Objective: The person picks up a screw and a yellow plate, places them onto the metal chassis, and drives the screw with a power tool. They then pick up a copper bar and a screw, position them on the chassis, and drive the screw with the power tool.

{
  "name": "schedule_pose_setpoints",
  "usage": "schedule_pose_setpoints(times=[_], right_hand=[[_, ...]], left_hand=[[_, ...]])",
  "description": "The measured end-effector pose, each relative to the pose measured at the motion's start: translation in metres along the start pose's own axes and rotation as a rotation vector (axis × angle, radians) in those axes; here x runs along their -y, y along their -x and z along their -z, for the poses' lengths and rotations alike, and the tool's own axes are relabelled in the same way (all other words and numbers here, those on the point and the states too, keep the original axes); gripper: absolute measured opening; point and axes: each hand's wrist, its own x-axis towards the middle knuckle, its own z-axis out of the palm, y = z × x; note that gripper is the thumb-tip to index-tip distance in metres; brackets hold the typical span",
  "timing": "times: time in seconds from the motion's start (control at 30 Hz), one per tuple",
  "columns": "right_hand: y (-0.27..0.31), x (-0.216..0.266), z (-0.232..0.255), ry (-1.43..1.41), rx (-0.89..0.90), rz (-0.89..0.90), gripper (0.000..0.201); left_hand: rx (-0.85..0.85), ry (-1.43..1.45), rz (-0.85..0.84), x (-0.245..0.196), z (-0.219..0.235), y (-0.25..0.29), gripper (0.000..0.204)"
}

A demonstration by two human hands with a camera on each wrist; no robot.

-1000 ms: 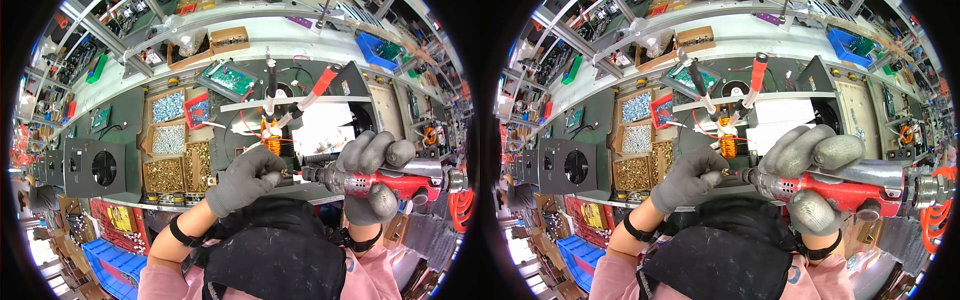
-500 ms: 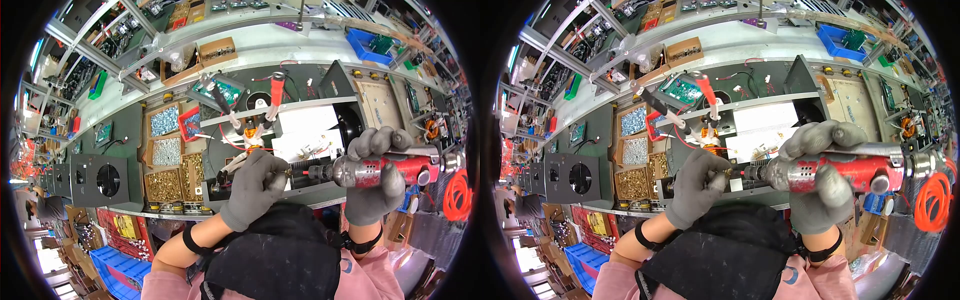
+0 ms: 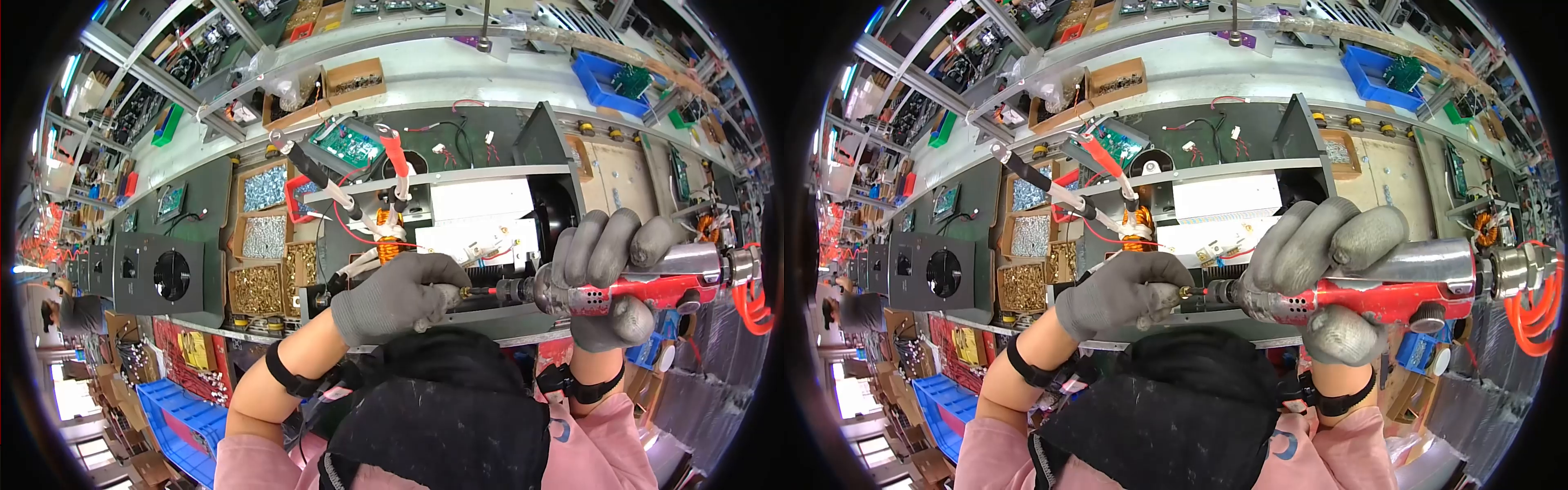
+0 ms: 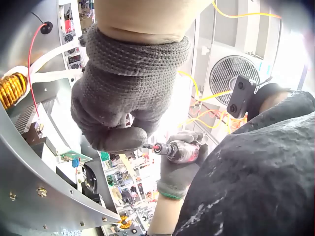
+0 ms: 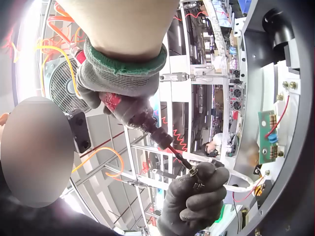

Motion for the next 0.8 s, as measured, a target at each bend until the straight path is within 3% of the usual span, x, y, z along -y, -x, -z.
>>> schedule_pose_setpoints(times=[0.13, 0.17, 0.2, 0.23, 0.37, 0.43, 0.47, 0.53, 0.57, 0.6, 0.67, 0.7, 0.73, 0.8], right_hand=[[-0.002, 0.005, 0.005, -0.011, -0.046, -0.007, 0.041], [0.000, 0.007, 0.006, -0.009, -0.052, 0.001, 0.041], [0.003, 0.007, 0.003, 0.004, -0.187, -0.018, 0.041], [0.006, 0.008, 0.001, 0.016, -0.320, -0.039, 0.041], [0.014, 0.007, 0.005, 0.003, -0.400, -0.010, 0.042], [0.017, 0.008, 0.009, -0.007, -0.455, 0.004, 0.041], [0.017, 0.010, 0.011, -0.007, -0.458, 0.004, 0.041], [0.018, 0.013, 0.017, -0.010, -0.494, 0.027, 0.042], [0.019, 0.016, 0.018, 0.005, -0.535, 0.015, 0.043], [0.021, 0.016, 0.021, -0.001, -0.536, 0.019, 0.043], [0.023, 0.013, 0.025, 0.042, -0.579, 0.020, 0.043], [0.025, 0.013, 0.026, 0.040, -0.610, 0.000, 0.043], [0.026, 0.012, 0.027, 0.030, -0.605, 0.003, 0.043], [0.026, 0.010, 0.028, 0.067, -0.600, 0.006, 0.043]], left_hand=[[-0.063, 0.130, -0.049, 0.006, -0.017, -0.008, 0.019], [-0.290, -0.229, -0.253, 0.003, -0.026, -0.008, 0.017], [-0.515, -0.585, -0.457, 0.002, -0.033, -0.007, 0.016], [-0.542, -0.544, -0.442, 0.002, -0.036, -0.009, 0.014], [-0.512, -0.477, -0.495, 0.017, -0.032, -0.023, 0.020], [-0.450, -0.120, -0.341, 0.022, -0.033, -0.023, 0.024], [-0.448, -0.122, -0.339, 0.020, -0.029, -0.019, 0.024], [-0.286, 0.224, -0.123, 0.012, -0.009, -0.004, 0.028], [-0.213, 0.416, -0.164, 0.026, 0.008, -0.006, 0.028], [-0.216, 0.410, -0.163, 0.024, 0.009, -0.005, 0.028], [-0.293, 0.801, -0.182, 0.020, 0.012, -0.002, 0.029], [-0.296, 0.647, -0.307, 0.023, 0.015, -0.002, 0.029], [-0.304, 0.641, -0.313, 0.024, 0.014, -0.006, 0.029], [-1.077, -0.274, -0.524, 0.018, 0.004, -0.019, 0.031]])
